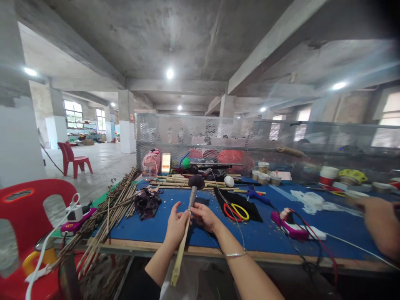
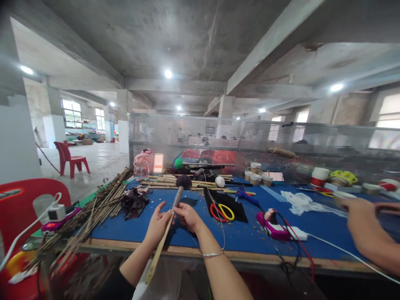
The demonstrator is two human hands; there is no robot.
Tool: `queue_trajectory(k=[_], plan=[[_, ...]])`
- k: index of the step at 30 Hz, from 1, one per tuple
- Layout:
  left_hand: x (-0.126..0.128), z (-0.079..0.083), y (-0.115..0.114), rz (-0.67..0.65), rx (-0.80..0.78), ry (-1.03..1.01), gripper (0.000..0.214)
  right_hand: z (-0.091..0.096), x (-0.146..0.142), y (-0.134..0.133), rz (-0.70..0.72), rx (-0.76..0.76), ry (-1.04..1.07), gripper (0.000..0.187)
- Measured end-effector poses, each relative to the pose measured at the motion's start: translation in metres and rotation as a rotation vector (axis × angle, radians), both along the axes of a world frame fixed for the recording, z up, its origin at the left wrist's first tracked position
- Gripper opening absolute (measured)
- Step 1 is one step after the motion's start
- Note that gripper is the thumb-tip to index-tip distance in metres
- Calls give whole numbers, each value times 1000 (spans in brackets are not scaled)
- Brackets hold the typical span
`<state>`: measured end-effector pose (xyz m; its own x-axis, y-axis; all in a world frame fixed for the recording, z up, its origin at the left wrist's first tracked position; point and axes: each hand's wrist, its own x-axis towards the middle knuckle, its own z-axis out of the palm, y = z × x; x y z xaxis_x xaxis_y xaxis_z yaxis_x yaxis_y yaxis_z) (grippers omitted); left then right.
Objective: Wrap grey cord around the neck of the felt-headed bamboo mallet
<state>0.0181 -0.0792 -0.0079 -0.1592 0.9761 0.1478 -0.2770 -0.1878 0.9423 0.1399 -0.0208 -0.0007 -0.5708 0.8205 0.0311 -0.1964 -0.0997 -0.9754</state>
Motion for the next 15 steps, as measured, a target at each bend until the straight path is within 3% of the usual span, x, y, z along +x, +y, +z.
queue_trajectory(k=[5, 10, 15], plan=[[-1, -6, 6, 36, 64, -5, 83, 0, 0, 0, -30, 17, -1, 34], [-1, -7, 3, -33, 74, 27, 82, 4, 0, -4, -44, -16, -3, 39], [2, -7, 3, -22, 73, 92, 65, -1, -2, 0, -103, 14, -31, 38]])
